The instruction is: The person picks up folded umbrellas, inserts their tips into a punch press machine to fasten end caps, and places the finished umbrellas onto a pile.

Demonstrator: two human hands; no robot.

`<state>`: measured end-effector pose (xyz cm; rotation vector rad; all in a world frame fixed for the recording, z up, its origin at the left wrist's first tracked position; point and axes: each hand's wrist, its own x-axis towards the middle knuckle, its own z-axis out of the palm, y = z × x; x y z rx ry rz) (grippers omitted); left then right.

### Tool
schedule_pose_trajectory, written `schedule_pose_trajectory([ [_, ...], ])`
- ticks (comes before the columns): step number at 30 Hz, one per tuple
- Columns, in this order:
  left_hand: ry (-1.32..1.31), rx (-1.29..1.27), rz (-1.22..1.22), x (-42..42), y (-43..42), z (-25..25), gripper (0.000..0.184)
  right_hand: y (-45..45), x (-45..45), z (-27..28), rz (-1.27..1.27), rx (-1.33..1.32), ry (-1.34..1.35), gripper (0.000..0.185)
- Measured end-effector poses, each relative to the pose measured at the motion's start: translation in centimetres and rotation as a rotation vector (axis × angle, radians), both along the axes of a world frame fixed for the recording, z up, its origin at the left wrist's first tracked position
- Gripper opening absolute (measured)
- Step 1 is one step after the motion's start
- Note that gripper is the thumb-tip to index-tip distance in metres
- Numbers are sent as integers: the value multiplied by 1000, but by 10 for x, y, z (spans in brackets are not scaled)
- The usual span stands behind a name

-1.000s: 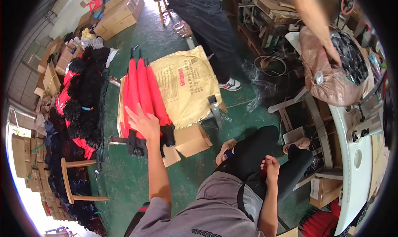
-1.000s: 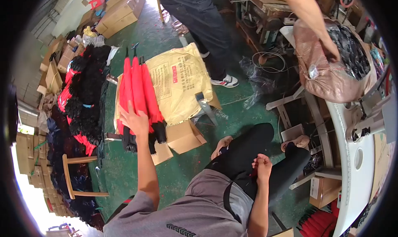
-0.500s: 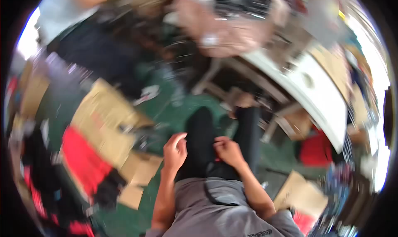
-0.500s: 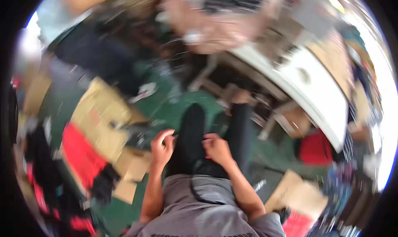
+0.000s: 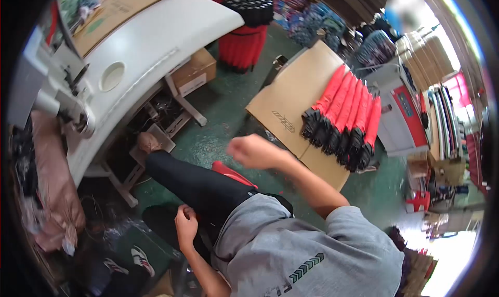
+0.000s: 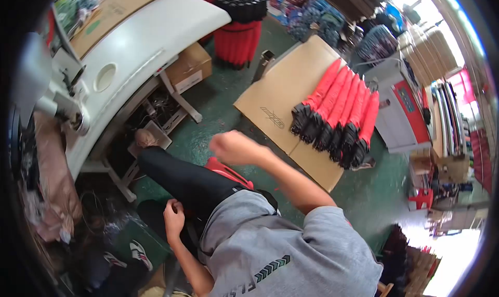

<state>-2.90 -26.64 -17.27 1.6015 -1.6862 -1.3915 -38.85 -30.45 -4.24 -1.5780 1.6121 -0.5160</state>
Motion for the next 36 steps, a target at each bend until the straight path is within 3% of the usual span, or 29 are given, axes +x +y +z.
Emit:
schedule_pose_trajectory([
  [3, -269, -114, -137, 12, -19, -24, 20, 22, -83, 9, -221, 74, 327, 23],
  [6, -191, -14, -124, 22, -32, -43, 19, 44, -167, -13, -650, -190, 510, 29],
  [8, -155, 43, -97, 23, -28, -55, 18, 52, -228, -38, -908, -233, 545, 37],
  [10, -109, 36, -15, 21, -21, -64, 21, 63, -284, -72, -1023, -240, 882, 50],
  [11, -92, 19, 47, 22, -19, -67, 23, 77, -325, -103, -1070, -159, 884, 69],
  [12, -77, -66, 37, 25, -15, -70, 27, 78, -335, -94, -1133, 263, 872, 85],
  [13, -78, -165, 46, 28, -10, -72, 30, 81, -345, -106, -1217, 348, 918, 106],
  [15, -31, -47, 113, 31, -1, -70, 32, 70, -330, -91, -1238, 483, 919, 121],
  [16, -37, -36, 141, 27, -1, -61, 32, 83, -389, -145, -1227, 491, 923, 126],
  [17, -41, -22, 166, 23, -2, -53, 33, 80, -413, -151, -1069, 614, 878, 123],
  [18, -48, -52, 178, 22, -1, -55, 33, 81, -435, -153, -823, 572, 724, 113],
  [19, -49, -77, 180, 22, -1, -62, 34, 68, -417, -147, -765, 539, 705, 113],
  [23, -121, -174, 233, 18, -4, -82, 34, 62, -389, -120, -893, 512, 478, 81],
  [26, -21, -121, 231, 22, 0, -76, 34, 66, -400, -137, -1117, 589, 51, 78],
  [31, 20, -102, 245, 24, 4, -66, 32, 60, -399, -145, -937, 455, -183, 75],
  [33, 41, -101, 272, 25, 5, -70, 32, 63, -394, -145, -1041, 537, -200, 66],
  [35, 70, -94, 266, 24, 2, -72, 31, 61, -245, -12, -1090, 610, -188, 53],
  [36, 76, -106, 290, 22, 0, -73, 31, 75, -195, 17, -1079, 455, -294, 50],
])
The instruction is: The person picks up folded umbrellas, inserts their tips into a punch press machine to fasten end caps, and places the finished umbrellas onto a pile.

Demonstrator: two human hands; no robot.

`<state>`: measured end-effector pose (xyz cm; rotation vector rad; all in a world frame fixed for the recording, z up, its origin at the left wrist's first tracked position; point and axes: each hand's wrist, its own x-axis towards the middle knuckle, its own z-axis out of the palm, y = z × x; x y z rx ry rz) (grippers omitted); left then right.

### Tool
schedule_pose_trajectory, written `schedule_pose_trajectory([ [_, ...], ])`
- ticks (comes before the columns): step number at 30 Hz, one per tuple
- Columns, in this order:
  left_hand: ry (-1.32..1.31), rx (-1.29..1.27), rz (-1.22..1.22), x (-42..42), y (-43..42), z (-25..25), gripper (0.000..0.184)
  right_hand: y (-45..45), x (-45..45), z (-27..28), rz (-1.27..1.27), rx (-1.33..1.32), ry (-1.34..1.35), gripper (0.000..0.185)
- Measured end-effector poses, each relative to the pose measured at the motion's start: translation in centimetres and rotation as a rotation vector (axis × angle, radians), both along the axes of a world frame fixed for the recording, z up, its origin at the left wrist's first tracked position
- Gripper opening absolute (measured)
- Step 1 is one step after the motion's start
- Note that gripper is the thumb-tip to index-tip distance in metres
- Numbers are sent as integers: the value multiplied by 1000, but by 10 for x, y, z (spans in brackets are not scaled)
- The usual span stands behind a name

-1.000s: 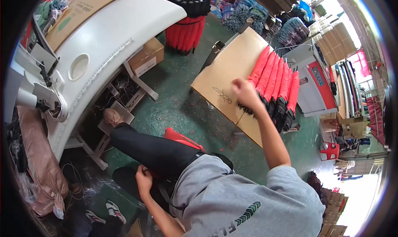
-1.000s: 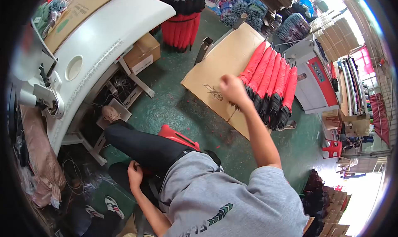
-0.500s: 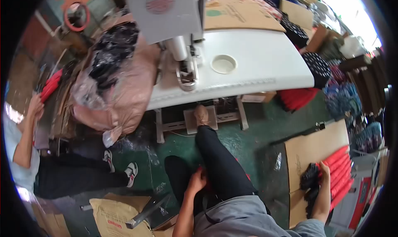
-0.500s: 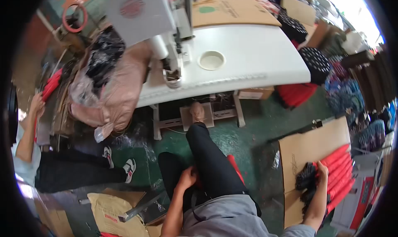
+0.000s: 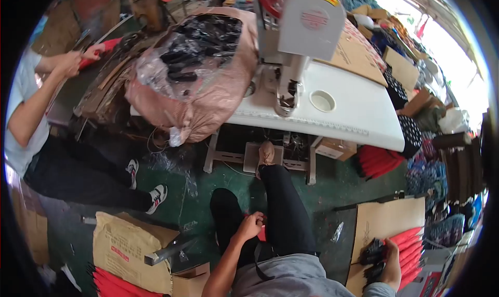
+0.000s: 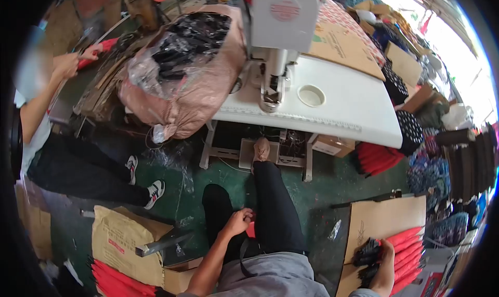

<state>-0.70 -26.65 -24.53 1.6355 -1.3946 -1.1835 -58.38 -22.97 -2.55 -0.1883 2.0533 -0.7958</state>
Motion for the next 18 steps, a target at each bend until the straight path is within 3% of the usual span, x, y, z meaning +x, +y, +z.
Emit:
schedule_pose_trajectory([
  [2, 22, 6, 22, -2, 0, 6, 32, 29, 99, 59, -29, -361, -64, 44],
  [3, 29, 11, 34, 1, 2, 10, 32, 26, 114, 72, 46, -265, -121, 44],
  [9, 54, -30, 58, 6, 3, 11, 30, 26, 111, 41, 148, -366, -171, 61],
  [13, 14, -46, 50, 5, 0, 9, 28, 4, -70, -139, -150, -553, -244, 56],
  [18, 59, -64, 68, 7, 4, 11, 27, -40, -42, -135, -106, -583, -164, 55],
])
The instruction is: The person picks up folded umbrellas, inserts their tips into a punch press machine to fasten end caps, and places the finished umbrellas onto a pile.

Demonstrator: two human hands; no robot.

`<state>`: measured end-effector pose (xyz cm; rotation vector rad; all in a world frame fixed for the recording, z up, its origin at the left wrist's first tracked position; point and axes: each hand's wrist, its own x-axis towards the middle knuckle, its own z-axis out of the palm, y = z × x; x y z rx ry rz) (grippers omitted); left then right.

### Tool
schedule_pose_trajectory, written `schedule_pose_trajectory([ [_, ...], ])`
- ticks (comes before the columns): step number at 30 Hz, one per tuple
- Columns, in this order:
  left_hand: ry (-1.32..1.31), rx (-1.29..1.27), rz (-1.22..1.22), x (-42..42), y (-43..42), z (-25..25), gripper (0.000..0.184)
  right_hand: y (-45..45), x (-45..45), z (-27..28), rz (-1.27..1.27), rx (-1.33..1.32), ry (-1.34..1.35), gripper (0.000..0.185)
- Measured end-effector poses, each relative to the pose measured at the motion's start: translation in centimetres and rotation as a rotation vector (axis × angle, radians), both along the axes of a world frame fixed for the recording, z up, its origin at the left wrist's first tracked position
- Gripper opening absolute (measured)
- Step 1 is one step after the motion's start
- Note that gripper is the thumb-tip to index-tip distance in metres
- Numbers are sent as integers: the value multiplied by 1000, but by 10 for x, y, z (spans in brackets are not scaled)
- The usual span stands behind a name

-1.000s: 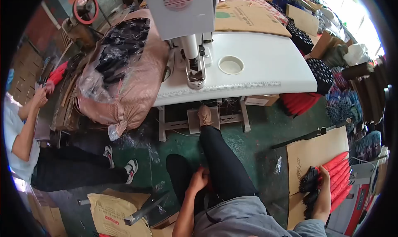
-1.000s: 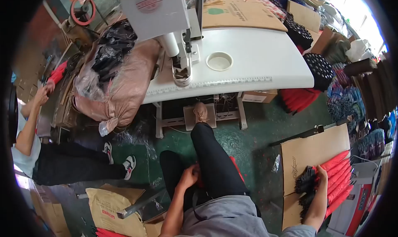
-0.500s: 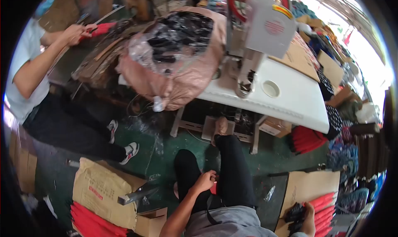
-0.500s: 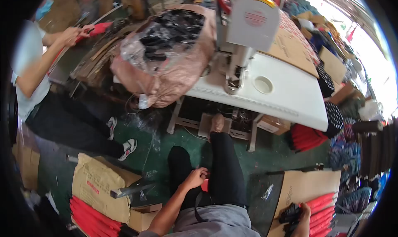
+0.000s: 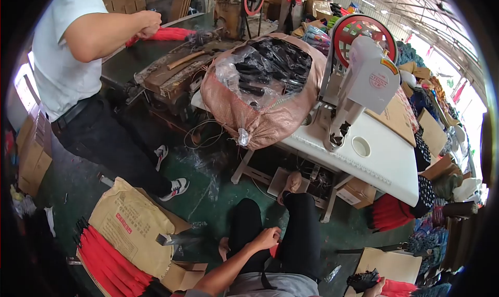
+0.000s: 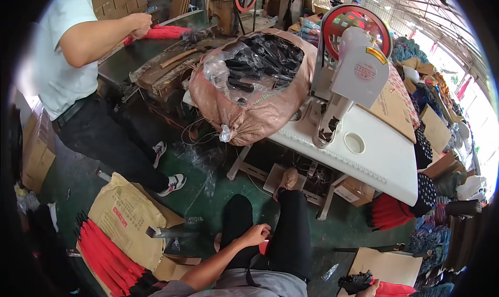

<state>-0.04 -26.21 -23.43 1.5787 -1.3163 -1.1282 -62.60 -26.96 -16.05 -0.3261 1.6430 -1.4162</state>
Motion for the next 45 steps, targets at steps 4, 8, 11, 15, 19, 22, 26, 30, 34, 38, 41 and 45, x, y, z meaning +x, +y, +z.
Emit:
schedule_pose_trajectory([
  [4, 87, -51, 17, -11, 4, 20, 26, -20, 36, 33, 65, -93, 64, 55],
  [8, 497, -117, 86, -28, 0, 97, 22, -35, 102, 78, 182, -254, 145, 56],
  [11, 455, -196, 23, -38, -10, 186, 21, -43, 196, 134, -9, -300, 488, 53],
  [15, 406, -427, -97, -59, -17, 253, 27, -49, 308, 179, 42, -394, 935, 84],
  [19, 240, -662, 67, -81, -11, 314, 40, -26, 381, 163, 358, -563, 705, 97],
  [22, 263, -502, 244, -96, 0, 331, 58, -5, 436, 170, 527, -588, 270, 105],
  [26, 255, -341, 369, -73, 4, 307, 66, 2, 450, 182, 842, -722, 589, 109],
  [30, 220, -414, 471, -48, 14, 271, 61, 2, 456, 197, 1089, -914, 824, 103],
  [34, 308, -449, 469, -16, 26, 268, 56, -24, 448, 204, 1397, -901, 663, 91],
  [38, 326, -391, 403, 7, 46, 275, 58, -64, 460, 199, 1450, -780, 261, 76],
  [41, 348, -347, 295, 12, 45, 271, 59, -86, 482, 197, 1396, -749, -36, 67],
  [45, 387, -323, 213, 3, 41, 256, 58, -104, 509, 183, 1473, -835, -175, 47],
])
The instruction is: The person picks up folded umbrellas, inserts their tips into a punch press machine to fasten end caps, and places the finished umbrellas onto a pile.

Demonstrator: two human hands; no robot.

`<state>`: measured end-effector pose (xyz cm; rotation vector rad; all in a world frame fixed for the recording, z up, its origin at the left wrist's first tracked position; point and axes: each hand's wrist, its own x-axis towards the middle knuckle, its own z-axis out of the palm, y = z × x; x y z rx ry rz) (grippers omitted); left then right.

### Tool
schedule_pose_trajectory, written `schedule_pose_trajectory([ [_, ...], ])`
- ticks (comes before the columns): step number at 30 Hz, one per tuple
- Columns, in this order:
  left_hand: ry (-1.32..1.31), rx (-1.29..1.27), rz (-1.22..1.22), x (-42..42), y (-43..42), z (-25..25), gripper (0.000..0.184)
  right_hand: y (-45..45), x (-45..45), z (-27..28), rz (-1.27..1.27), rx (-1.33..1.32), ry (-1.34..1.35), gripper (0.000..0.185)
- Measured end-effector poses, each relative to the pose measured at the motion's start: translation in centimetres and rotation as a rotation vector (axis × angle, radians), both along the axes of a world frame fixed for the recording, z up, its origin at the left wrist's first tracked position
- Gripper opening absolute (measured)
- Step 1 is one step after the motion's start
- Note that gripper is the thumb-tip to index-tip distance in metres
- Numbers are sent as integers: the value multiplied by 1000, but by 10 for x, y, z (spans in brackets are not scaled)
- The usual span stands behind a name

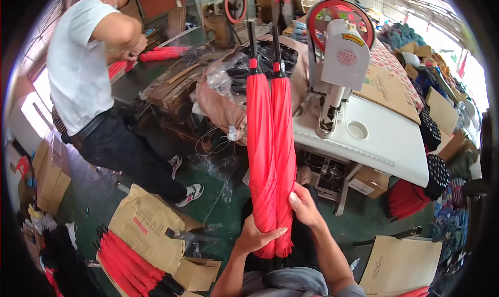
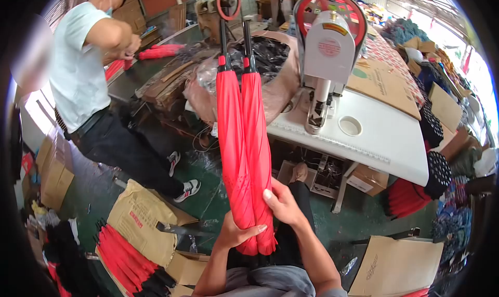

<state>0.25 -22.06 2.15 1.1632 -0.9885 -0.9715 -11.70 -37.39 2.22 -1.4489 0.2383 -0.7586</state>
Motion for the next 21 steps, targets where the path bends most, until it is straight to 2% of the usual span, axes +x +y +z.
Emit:
schedule_pose_trajectory([
  [4, -31, 7, -53, 4, -5, -7, 57, 7, 6, -13, 2, 209, -50, 48],
  [9, -57, 102, -216, 13, -5, -18, 62, 9, 3, -11, -38, 246, -1, 50],
  [13, -37, 129, -292, 13, -8, -21, 63, 4, 1, -5, 17, 333, -5, 53],
  [16, -29, 128, -335, 17, -12, -20, 62, 2, 2, 5, 214, 344, -5, 63],
  [21, 28, 170, -369, 20, -17, -27, 65, 1, 3, 28, 259, 372, 54, 64],
])
